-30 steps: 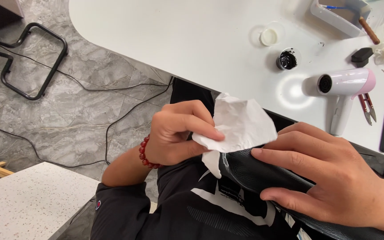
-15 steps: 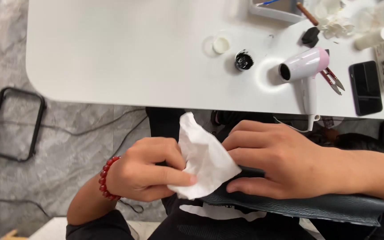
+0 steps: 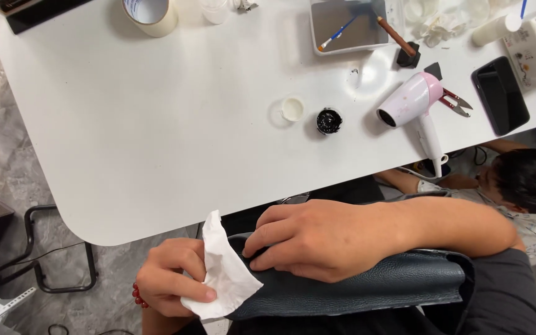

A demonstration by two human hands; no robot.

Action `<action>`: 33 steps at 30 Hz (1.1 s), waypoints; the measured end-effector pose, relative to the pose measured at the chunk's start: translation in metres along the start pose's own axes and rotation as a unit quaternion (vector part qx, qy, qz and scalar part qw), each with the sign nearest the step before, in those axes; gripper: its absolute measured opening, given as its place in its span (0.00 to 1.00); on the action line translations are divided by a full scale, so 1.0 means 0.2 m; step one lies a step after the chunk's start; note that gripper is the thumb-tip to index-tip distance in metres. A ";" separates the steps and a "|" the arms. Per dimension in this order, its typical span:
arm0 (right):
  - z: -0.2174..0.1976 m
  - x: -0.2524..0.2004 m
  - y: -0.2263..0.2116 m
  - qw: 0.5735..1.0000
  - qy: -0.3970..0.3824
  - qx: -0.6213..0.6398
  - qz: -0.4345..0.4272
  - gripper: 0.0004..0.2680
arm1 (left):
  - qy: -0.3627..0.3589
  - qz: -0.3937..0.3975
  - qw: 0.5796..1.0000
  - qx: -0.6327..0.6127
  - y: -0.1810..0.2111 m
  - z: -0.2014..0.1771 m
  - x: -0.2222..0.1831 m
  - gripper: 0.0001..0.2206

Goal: The recorder is repairing or restoring a leather bag by applying dye or edge paint to the seams and cleaning the leather surface with a cloth.

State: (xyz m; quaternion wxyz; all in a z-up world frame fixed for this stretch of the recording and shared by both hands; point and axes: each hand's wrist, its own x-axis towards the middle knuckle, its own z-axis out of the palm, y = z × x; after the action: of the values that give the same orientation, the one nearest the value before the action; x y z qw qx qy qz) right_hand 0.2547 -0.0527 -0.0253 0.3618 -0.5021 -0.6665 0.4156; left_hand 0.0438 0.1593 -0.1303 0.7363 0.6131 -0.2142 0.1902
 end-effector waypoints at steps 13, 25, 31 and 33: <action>0.36 -0.04 0.04 0.998 0.057 -0.015 -0.009 0.13 | -0.007 -0.068 0.997 0.033 0.14 -0.02 -0.18 0.11; 0.84 0.14 -0.29 0.974 0.097 -0.179 0.100 0.12 | 0.178 -0.088 0.980 -0.002 0.41 0.10 -0.81 0.09; 0.91 0.19 -0.34 0.975 0.092 -0.187 0.077 0.12 | 0.165 -0.044 0.976 0.133 0.52 0.15 -0.83 0.12; 0.93 0.19 -0.35 0.972 0.095 -0.202 0.077 0.12 | 0.150 -0.028 0.975 0.159 0.55 0.16 -0.82 0.13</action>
State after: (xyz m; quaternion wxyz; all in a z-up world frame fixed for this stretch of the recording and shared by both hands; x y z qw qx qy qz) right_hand 0.0528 -0.0618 -0.0315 0.2815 -0.6519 -0.6583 0.2500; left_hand -0.1560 0.1437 -0.1257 0.6582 0.6925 -0.0509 0.2911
